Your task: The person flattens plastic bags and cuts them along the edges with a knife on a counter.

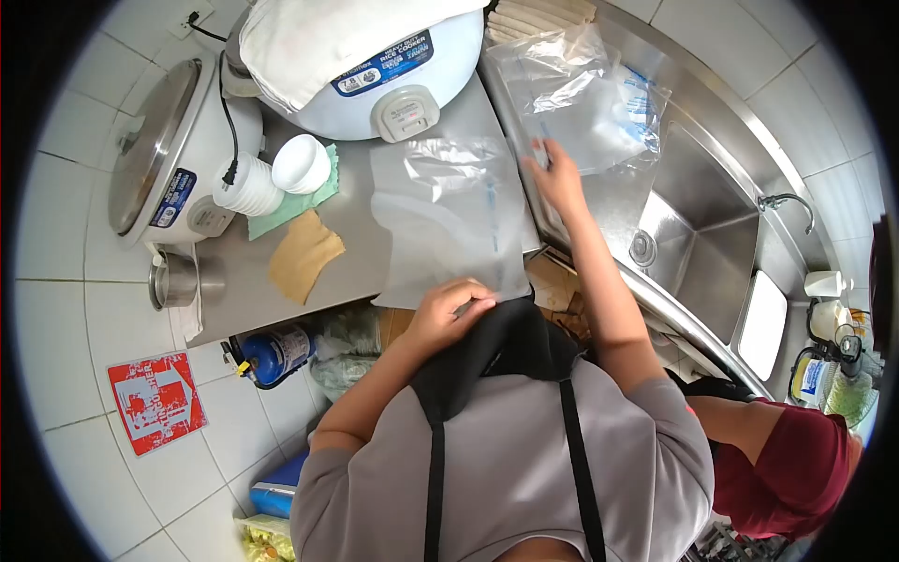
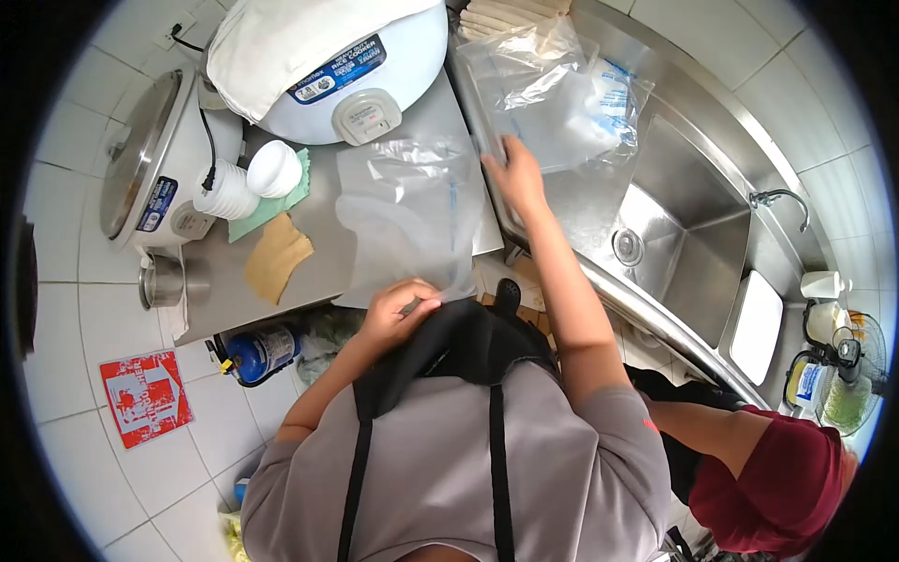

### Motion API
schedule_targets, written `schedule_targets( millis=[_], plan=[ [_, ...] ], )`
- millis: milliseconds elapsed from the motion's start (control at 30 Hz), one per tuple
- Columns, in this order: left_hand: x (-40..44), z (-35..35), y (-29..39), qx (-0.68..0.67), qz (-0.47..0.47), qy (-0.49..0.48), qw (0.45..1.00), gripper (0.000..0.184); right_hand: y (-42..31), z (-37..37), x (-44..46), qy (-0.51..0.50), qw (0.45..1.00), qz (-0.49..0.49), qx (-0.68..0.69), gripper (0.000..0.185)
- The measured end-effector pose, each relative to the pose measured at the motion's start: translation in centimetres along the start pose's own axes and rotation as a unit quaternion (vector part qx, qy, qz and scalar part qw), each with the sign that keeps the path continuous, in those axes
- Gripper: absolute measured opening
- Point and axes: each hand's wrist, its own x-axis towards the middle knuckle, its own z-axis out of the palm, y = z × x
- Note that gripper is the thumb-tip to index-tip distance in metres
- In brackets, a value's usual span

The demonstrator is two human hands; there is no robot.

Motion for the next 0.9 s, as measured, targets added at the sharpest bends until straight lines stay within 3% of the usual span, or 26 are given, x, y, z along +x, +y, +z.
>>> schedule_targets(
  millis=[133,233,333,367,533,567,700,800,900],
  plan=[
    [0.0,-2.1,0.8,-0.01,-0.021,-0.095,0.995,0.009,0.6,4.2,5.2,-0.087,0.989,-0.12,0.018,0.04],
    [-0.8,-3.8,1.0,-0.022,-0.123,-0.061,0.99,0.01,-1.7,2.3,5.0,-0.298,0.953,0.005,-0.06,0.035],
    [-1.0,-7.0,0.4,-0.057,-0.112,0.03,0.992,0.009,-2.0,2.1,4.9,-0.296,0.951,0.032,-0.088,0.029],
    [-1.2,-8.0,0.5,-0.065,-0.104,0.063,0.99,0.008,-2.3,1.8,4.7,-0.233,0.971,0.029,-0.05,0.026],
    [-0.8,-11.7,8.2,0.254,0.105,-0.004,0.961,0.007,-6.1,-3.2,1.7,0.056,0.99,-0.021,0.13,0.016],
    [-0.7,-11.6,8.6,0.299,0.146,-0.031,0.942,0.007,-5.4,-3.3,1.9,0.065,0.991,-0.016,0.113,0.016],
    [-1.2,-10.6,1.4,0.356,0.114,-0.062,0.925,0.008,-1.3,-1.5,1.5,0.043,0.998,0.033,0.026,0.017],
    [-1.6,-10.7,-5.9,0.33,0.067,-0.044,0.941,0.011,0.1,1.4,2.6,0.031,0.997,0.021,-0.075,0.02],
    [-2.3,-10.3,-6.7,0.297,0.008,-0.033,0.954,0.012,0.1,2.3,3.1,-0.019,0.992,0.05,-0.112,0.026]
  ],
)
